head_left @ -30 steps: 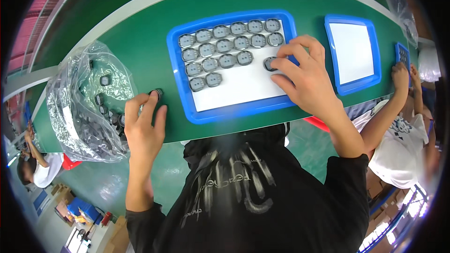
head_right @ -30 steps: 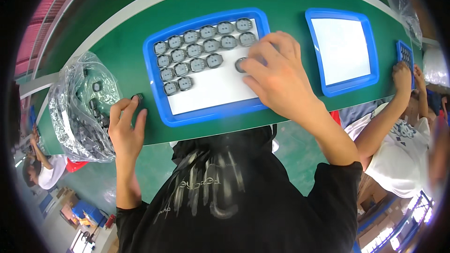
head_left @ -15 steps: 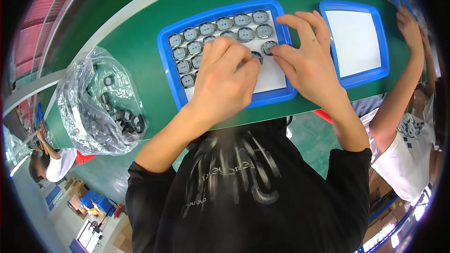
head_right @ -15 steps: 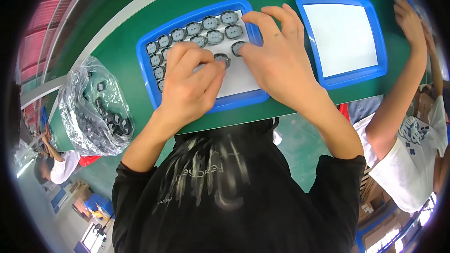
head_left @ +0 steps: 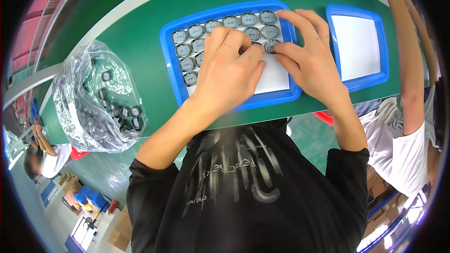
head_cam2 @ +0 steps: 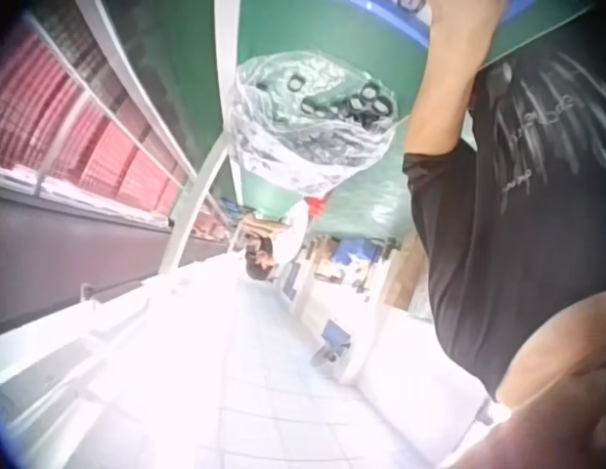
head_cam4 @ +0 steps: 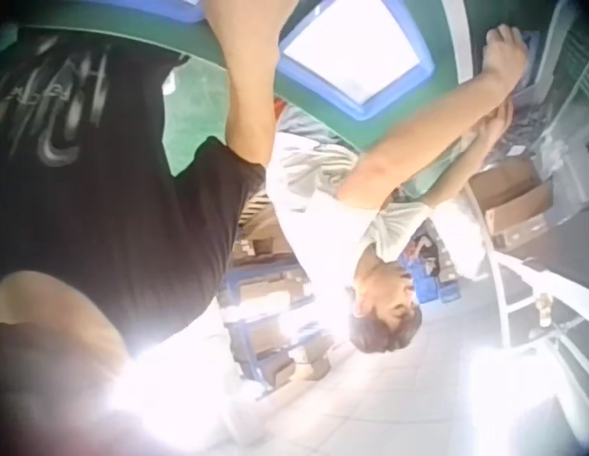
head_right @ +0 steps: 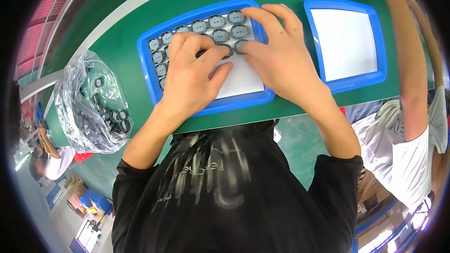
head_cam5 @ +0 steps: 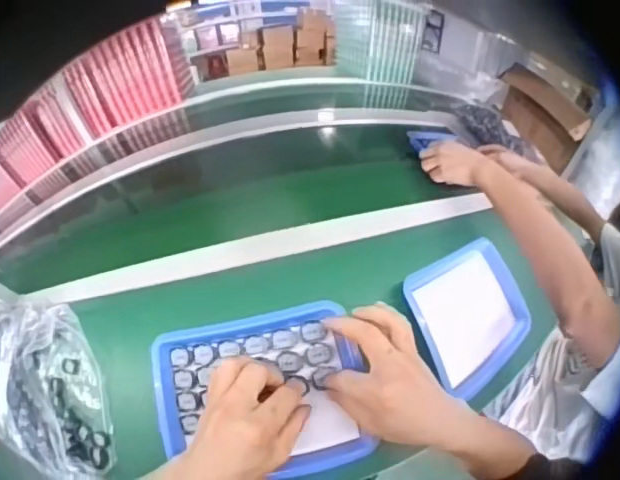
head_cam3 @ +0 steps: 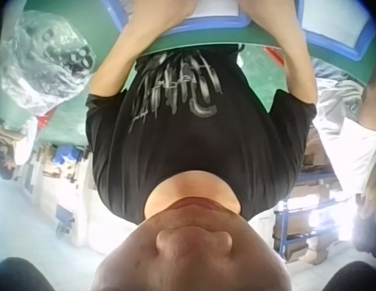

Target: Taking grey electronic components from a plastic bag and arranging them neatly in a blue plastic tray on an assembly line.

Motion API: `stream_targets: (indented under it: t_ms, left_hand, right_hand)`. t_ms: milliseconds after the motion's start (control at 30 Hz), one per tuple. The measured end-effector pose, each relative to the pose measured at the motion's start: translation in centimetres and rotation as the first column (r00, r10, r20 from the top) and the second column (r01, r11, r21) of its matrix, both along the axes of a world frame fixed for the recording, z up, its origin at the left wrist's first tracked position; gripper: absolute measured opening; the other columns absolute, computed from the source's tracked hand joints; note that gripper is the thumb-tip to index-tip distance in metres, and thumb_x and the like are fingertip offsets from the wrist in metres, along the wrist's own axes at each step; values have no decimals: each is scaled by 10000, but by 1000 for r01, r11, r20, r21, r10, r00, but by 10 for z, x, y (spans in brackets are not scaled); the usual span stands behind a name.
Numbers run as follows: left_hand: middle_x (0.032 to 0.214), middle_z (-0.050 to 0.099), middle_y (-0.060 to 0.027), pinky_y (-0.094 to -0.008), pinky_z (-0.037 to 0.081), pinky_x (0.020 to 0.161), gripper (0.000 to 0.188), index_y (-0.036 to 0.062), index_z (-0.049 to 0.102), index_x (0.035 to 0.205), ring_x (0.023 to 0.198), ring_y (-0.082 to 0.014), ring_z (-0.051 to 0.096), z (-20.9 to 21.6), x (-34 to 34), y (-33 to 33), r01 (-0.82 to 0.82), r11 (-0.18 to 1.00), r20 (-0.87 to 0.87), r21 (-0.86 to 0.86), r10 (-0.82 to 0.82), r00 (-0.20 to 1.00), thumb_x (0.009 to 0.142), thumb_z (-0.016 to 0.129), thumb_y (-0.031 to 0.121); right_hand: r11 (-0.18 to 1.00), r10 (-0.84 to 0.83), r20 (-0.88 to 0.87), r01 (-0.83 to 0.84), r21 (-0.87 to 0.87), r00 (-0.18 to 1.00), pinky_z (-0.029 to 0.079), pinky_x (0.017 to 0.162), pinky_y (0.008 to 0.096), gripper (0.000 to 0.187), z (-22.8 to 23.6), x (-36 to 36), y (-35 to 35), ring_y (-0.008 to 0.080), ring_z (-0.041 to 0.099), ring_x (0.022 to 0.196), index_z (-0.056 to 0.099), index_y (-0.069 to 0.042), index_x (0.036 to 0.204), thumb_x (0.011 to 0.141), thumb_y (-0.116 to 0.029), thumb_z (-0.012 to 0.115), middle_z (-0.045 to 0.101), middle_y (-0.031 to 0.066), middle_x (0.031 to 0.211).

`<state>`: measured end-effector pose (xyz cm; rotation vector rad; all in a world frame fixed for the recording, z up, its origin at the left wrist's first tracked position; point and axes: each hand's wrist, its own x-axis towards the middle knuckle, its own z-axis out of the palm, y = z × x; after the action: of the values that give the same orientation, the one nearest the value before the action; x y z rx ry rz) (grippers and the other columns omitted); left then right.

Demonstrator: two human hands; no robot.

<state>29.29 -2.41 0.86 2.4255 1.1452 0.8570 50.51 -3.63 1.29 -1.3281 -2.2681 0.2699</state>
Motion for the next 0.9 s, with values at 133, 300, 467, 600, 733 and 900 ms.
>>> stream_targets:
  t_ms: [133, 300, 467, 600, 733, 900]
  left_hand:
    - [986, 674, -69, -385, 504, 860, 282, 62, 763, 975, 990, -289, 598, 24, -47, -7, -128, 991, 77, 37, 125, 989, 708, 851, 77]
    - [1219, 716, -145, -401, 472, 995, 427, 37, 725, 1179, 1123, -324, 655, 100, -276, 7, -777, 536, -65, 331, 834, 547, 857, 813, 302]
    - [1212, 709, -216, -431, 490, 1003, 567, 47, 692, 1248, 1137, -382, 667, 56, -504, 19, -888, 432, -449, -158, 770, 454, 894, 695, 490]
    - [978, 749, -169, -419, 539, 871, 308, 105, 763, 1045, 964, -355, 715, -3, -441, 41, -903, 425, -344, 62, 859, 380, 921, 658, 368]
    - [935, 745, -181, -403, 545, 847, 332, 89, 753, 1078, 931, -340, 723, 16, -384, 61, -832, 550, -139, 76, 832, 537, 925, 676, 374]
    - [1399, 622, -119, -498, 383, 1111, 601, 198, 695, 1290, 1326, -368, 530, -18, -473, 63, -780, 581, -399, 233, 789, 468, 872, 654, 627]
  right_hand:
    - [1000, 12, 23, -12, -25, 1000, 372, 1115, 469, 286, 8, 0, 0, 397, 439, 1352, 725, -62, 1031, 753, -66, 791, 533, 134, 1460]
    - [996, -84, -73, 87, 36, 994, 353, 1127, 451, 244, 19, 11, -11, 355, 493, 1333, 697, -12, 1042, 801, -17, 736, 583, 184, 1395]
    - [984, 88, -422, -146, -106, 902, 454, 1026, 418, 190, 42, -38, 3, 312, 608, 1185, 693, 6, 998, 811, 4, 720, 656, 155, 1275]
    - [810, 477, -388, -566, -154, 789, 450, 1048, 437, 192, 71, -131, 20, 349, 572, 1238, 664, 26, 1051, 878, -56, 674, 605, 218, 1324]
    - [671, 680, -260, -725, -156, 686, 436, 1102, 458, 439, 20, -245, 40, 408, 465, 1360, 584, 20, 1277, 904, -178, 703, 477, 259, 1468]
    - [826, 557, -116, -563, -22, 823, 368, 1170, 490, 656, -50, -355, 80, 468, 357, 1432, 490, 58, 1377, 901, -331, 719, 392, 316, 1514]
